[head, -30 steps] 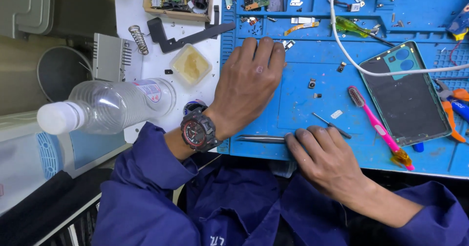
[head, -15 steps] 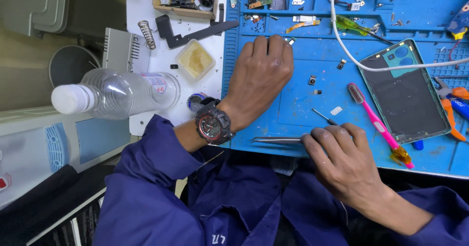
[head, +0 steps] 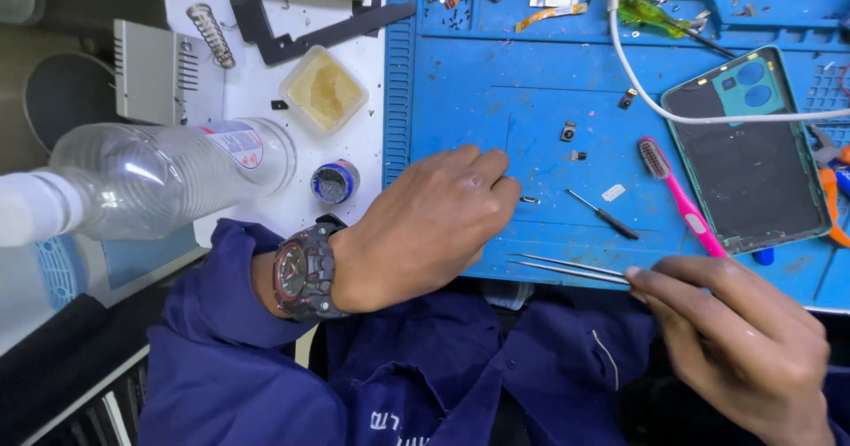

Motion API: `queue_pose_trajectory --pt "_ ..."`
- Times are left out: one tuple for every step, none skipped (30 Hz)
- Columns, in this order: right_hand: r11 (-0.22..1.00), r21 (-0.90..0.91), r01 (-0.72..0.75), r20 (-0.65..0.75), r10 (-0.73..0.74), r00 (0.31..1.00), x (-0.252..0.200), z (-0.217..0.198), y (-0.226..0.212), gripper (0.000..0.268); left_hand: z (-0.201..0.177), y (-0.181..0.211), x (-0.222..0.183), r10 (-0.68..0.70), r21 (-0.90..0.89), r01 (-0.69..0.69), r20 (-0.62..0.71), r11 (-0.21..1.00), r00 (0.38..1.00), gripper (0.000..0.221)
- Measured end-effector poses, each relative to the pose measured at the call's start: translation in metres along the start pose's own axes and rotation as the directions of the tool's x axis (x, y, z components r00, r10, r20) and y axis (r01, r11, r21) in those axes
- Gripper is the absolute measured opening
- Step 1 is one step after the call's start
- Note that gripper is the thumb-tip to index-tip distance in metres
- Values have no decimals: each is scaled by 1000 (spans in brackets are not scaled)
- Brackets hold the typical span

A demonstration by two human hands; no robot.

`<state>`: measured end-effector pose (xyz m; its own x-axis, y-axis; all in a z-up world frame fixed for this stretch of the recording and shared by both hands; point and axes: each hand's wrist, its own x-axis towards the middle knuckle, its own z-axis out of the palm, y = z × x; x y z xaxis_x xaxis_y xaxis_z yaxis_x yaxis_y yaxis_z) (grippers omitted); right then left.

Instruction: Inspecting and assembling internal smartphone components including the motherboard and connectors using tweezers.

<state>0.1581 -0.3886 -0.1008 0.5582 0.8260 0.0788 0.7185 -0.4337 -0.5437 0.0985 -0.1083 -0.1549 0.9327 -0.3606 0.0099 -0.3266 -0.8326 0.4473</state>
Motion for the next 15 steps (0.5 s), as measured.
queue_pose_trajectory --pt "998 8 -68 32 68 997 3 -7 -6 9 3 -1 -1 22 -7 -22 31 1000 999 32" --pt "997 7 -73 57 72 996 4 -12 -3 9 3 -1 -1 12 -29 -11 31 1000 999 32" --pt "999 20 -49 131 46 990 5 -18 0 17 3 -1 0 34 -40 -33 44 999 998 32" --pt "999 33 -33 198 26 980 6 -24 3 25 2 -3 2 67 -50 -64 59 997 996 31" --pt "999 30 -44 216 36 976 -7 -18 7 25 5 -2 1 66 -70 -61 60 996 996 31" --pt "994 37 -100 142 94 985 -19 -12 12 24 7 -2 0 70 -46 -69 24 997 997 30" --pt "987 47 -156 67 152 986 -32 -7 17 25 9 -2 0 74 -21 -75 -11 997 997 28" --pt "986 41 -163 83 159 984 -34 -9 16 25 12 -2 0 71 -38 -71 -13 997 997 28" --pt "979 9 -205 124 202 971 -37 -11 16 27 14 -2 0 60 2 -60 -65 998 996 28" --pt "969 -22 -245 157 245 957 -40 -11 16 30 16 -2 0 53 48 -48 -114 998 992 29" --pt "968 -25 -250 166 251 954 -32 -11 11 30 15 -2 0 51 36 -47 -113 998 992 29" --pt "978 19 -210 151 205 967 -24 -9 6 30 14 -1 0 41 63 -32 -147 997 988 31" --pt "984 63 -168 133 158 978 -16 -7 1 31 12 -1 0 31 90 -15 -180 996 983 35" --pt "983 65 -172 139 162 977 -2 -4 -3 31 10 -2 1 28 84 -14 -176 996 984 35" --pt "976 108 -189 168 169 971 12 0 -6 23 9 -4 2 36 122 -14 -172 992 984 31"
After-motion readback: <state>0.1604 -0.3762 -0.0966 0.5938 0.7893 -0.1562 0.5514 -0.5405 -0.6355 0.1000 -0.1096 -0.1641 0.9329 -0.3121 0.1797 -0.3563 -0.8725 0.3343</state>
